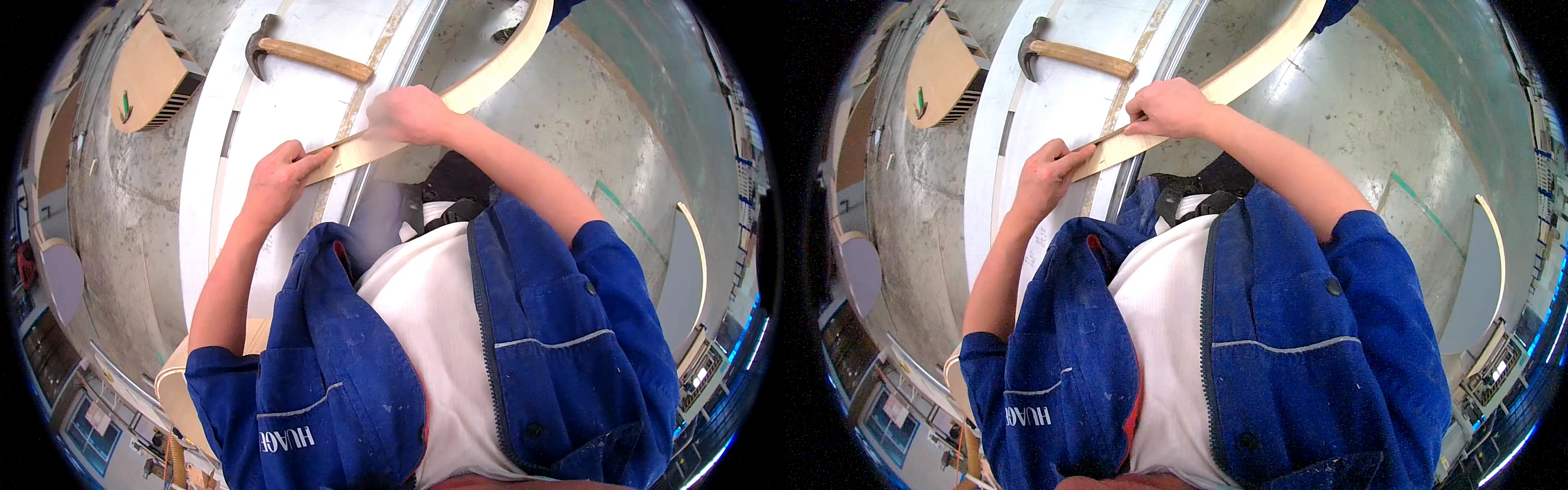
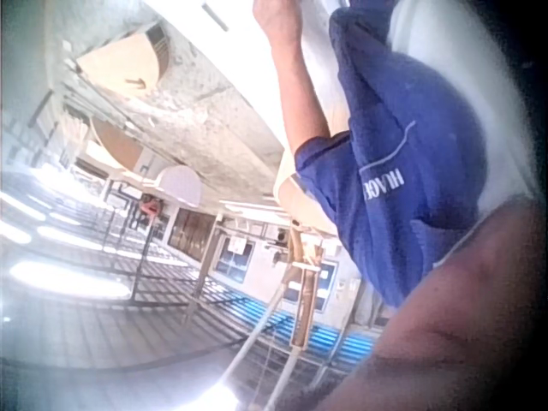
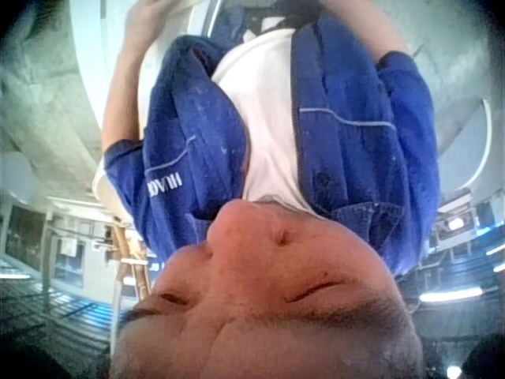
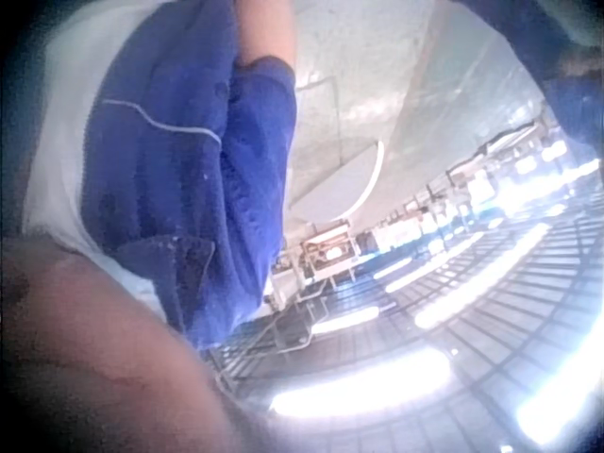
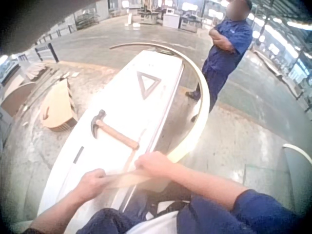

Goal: The person repeatedly bends a thin curved wooden strip over a metal rail on a workbench, pressing and adjusting it with both hands to conform to the curve. The person occasionally lifts and repositions the strip to check alignment. A hammer and set square are visible on the bench but not used.

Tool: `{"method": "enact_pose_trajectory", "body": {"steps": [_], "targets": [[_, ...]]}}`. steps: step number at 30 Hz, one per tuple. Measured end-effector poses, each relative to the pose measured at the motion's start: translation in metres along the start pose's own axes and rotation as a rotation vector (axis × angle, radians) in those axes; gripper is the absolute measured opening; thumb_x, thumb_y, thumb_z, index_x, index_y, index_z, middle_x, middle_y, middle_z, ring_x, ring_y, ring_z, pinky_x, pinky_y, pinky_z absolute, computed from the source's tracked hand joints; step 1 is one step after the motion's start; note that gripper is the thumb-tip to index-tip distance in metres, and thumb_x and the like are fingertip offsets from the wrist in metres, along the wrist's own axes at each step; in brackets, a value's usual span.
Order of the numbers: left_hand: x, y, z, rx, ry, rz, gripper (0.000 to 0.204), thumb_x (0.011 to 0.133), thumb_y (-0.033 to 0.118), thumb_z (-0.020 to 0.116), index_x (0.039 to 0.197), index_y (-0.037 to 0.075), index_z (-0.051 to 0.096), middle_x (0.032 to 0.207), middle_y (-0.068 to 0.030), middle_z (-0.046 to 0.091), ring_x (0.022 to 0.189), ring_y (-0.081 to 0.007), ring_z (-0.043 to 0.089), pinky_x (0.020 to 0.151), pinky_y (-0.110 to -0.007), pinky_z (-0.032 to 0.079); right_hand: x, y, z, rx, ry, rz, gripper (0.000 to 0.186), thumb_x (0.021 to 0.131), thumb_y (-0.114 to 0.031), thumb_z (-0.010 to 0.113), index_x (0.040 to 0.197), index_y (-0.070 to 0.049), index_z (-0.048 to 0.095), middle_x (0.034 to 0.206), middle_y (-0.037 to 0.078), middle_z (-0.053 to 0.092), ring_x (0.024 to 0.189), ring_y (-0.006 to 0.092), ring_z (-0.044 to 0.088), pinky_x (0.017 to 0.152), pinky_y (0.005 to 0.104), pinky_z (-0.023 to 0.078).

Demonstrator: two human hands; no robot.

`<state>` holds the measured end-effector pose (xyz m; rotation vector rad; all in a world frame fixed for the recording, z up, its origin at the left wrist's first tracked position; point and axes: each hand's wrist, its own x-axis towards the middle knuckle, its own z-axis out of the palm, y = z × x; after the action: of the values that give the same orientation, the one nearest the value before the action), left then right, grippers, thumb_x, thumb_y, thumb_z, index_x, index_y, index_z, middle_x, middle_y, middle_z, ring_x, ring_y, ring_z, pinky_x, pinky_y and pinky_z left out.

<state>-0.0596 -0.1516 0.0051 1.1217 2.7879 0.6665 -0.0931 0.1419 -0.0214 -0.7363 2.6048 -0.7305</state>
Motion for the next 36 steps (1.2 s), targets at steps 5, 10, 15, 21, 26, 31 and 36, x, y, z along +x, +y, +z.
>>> {"method": "enact_pose_trajectory", "body": {"steps": [5,10,15,21,26,31,36], "targets": [[-0.006,0.010,0.003,-0.196,-0.063,0.140,0.034,0.082,0.001,0.073,0.112,0.016,0.080,0.080,-0.0079,0.059,0.071,-0.0226,0.061,0.066,-0.037,0.052,0.002,-0.001,0.003,-0.094,0.046,0.009,0.031,0.090,-0.046,0.072,0.091,-0.015,0.074,0.089,0.005,0.074,0.088,0.0287,0.072,0.074,0.0432,0.058],[-0.027,0.027,-0.012,-0.176,-0.205,-0.028,0.037,0.081,-0.001,0.075,0.114,0.013,0.078,0.079,-0.0072,0.057,0.071,-0.0232,0.060,0.066,-0.038,0.053,-0.005,-0.014,0.011,-0.147,0.202,-0.035,0.037,0.085,-0.049,0.074,0.088,-0.013,0.073,0.087,0.006,0.072,0.084,0.0289,0.073,0.071,0.0420,0.058],[-0.023,0.037,-0.002,-0.141,-0.003,-0.109,0.028,0.085,0.003,0.075,0.112,0.011,0.077,0.081,-0.0095,0.060,0.072,-0.0276,0.062,0.067,-0.040,0.053,0.004,-0.027,0.035,-0.087,0.275,0.008,0.040,0.083,-0.051,0.075,0.087,-0.012,0.072,0.087,0.008,0.071,0.084,0.0304,0.073,0.070,0.0426,0.058],[-0.016,0.040,0.008,-0.171,0.012,-0.200,0.017,0.086,0.003,0.073,0.103,0.006,0.075,0.087,-0.0132,0.063,0.080,-0.0334,0.064,0.072,-0.043,0.054,0.003,-0.009,0.030,0.055,0.226,-0.226,0.020,0.092,-0.028,0.069,0.091,-0.009,0.065,0.089,0.012,0.067,0.084,0.0355,0.069,0.072,0.0462,0.056],[-0.006,0.050,0.004,-0.155,-0.094,-0.314,0.006,0.087,0.001,0.071,0.092,0.002,0.068,0.090,-0.0148,0.064,0.087,-0.0353,0.065,0.078,-0.043,0.053,0.000,0.010,0.020,0.076,0.166,-0.351,0.012,0.084,-0.008,0.063,0.096,-0.005,0.064,0.088,0.014,0.065,0.084,0.0380,0.068,0.071,0.0478,0.056],[0.005,0.083,0.023,-0.144,0.062,-0.460,0.014,0.088,-0.005,0.068,0.099,0.000,0.061,0.116,-0.0196,0.065,0.109,-0.0387,0.064,0.093,-0.044,0.052,-0.024,0.046,-0.015,0.057,0.272,-0.398,0.021,0.083,-0.010,0.064,0.103,-0.010,0.068,0.103,0.010,0.069,0.101,0.0312,0.069,0.086,0.0456,0.055],[0.014,0.121,0.057,0.001,0.135,-0.670,0.012,0.092,-0.003,0.063,0.102,-0.001,0.057,0.141,-0.0276,0.055,0.130,-0.0458,0.053,0.108,-0.047,0.045,-0.080,0.129,-0.064,0.175,0.722,-0.128,0.039,0.078,-0.006,0.071,0.117,-0.012,0.069,0.122,0.009,0.067,0.122,0.0303,0.060,0.108,0.0439,0.043]]}}
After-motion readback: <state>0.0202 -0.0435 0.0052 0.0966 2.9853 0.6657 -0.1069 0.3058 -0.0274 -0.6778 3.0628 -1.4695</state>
